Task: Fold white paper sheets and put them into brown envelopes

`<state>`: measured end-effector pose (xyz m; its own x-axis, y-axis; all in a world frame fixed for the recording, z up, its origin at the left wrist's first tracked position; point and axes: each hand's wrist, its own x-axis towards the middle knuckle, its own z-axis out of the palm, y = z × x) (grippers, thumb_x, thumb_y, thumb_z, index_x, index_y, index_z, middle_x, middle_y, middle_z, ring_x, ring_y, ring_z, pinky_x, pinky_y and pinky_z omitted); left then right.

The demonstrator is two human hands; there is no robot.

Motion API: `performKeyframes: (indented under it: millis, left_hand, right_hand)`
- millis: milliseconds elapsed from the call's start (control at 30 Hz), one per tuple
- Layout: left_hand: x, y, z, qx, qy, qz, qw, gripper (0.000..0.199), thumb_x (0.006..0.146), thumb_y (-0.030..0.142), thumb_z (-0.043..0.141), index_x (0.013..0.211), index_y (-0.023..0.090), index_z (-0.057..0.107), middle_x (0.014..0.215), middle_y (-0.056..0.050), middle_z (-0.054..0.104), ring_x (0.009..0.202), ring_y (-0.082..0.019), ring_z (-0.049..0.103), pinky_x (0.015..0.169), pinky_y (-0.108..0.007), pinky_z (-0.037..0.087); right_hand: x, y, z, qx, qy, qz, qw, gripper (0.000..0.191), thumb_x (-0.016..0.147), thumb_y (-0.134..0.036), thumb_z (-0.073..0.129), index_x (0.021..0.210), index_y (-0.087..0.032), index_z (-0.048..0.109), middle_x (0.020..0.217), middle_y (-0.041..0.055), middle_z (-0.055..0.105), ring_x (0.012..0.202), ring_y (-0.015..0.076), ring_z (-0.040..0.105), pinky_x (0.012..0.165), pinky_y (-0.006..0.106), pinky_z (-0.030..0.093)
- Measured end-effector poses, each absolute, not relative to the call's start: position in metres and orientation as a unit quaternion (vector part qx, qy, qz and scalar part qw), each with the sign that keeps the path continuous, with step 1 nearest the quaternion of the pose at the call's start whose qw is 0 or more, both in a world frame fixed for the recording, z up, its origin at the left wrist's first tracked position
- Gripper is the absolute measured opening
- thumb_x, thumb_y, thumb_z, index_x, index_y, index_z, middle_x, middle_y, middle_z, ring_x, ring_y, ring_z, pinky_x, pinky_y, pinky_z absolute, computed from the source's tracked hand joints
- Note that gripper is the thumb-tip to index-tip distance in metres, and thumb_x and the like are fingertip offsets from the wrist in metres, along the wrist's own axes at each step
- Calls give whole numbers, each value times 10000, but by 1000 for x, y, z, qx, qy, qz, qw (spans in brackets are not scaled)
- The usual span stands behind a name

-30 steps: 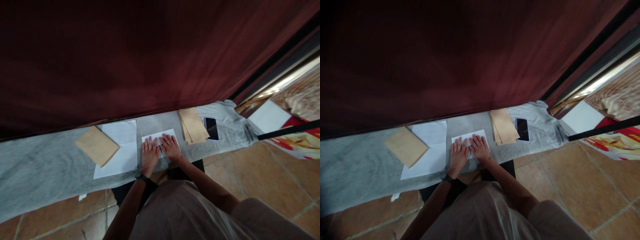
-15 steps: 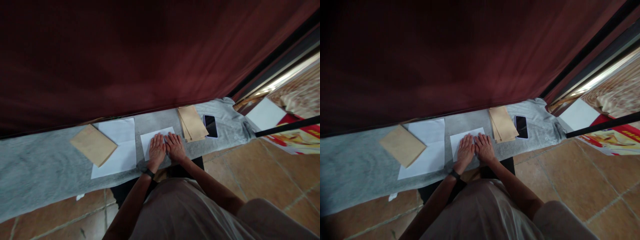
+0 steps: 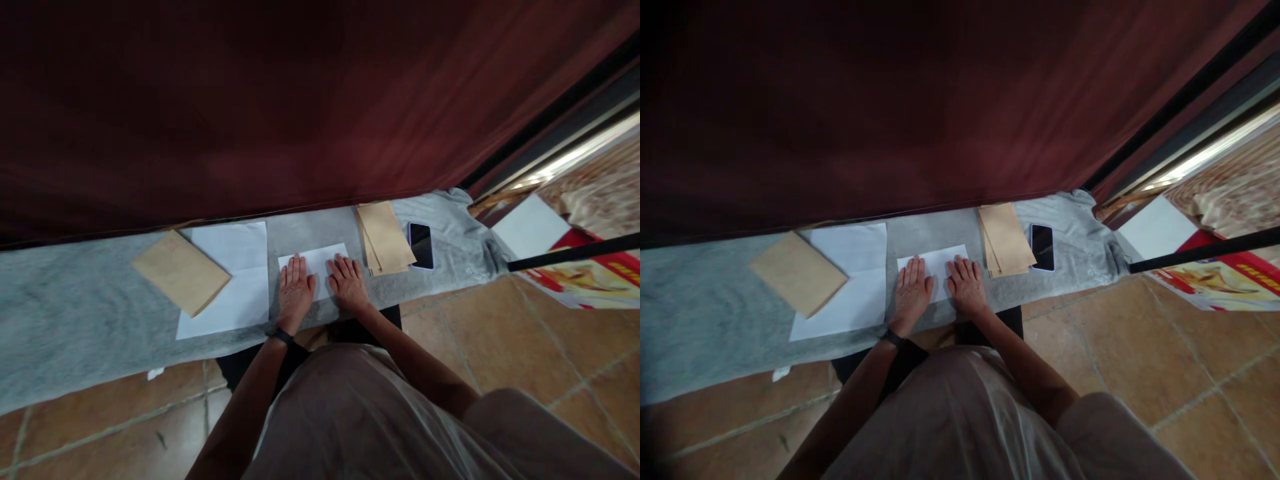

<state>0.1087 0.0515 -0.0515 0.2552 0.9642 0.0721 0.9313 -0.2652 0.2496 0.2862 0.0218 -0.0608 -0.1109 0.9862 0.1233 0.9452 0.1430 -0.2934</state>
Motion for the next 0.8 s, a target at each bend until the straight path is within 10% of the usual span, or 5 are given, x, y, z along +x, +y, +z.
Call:
performKeyframes:
  millis: [800]
  left_hand:
    - [110, 9, -47, 841, 523, 73, 120, 569, 1030, 318, 354, 1576, 154, 345, 1665, -88, 289, 1573, -259, 124, 1283, -501, 143]
  right_hand:
    - [264, 27, -49, -630, -750, 120, 162, 493, 1058, -334, 357, 1516, -191, 468, 1636, 82, 356, 1526, 270, 268, 1247, 512, 185]
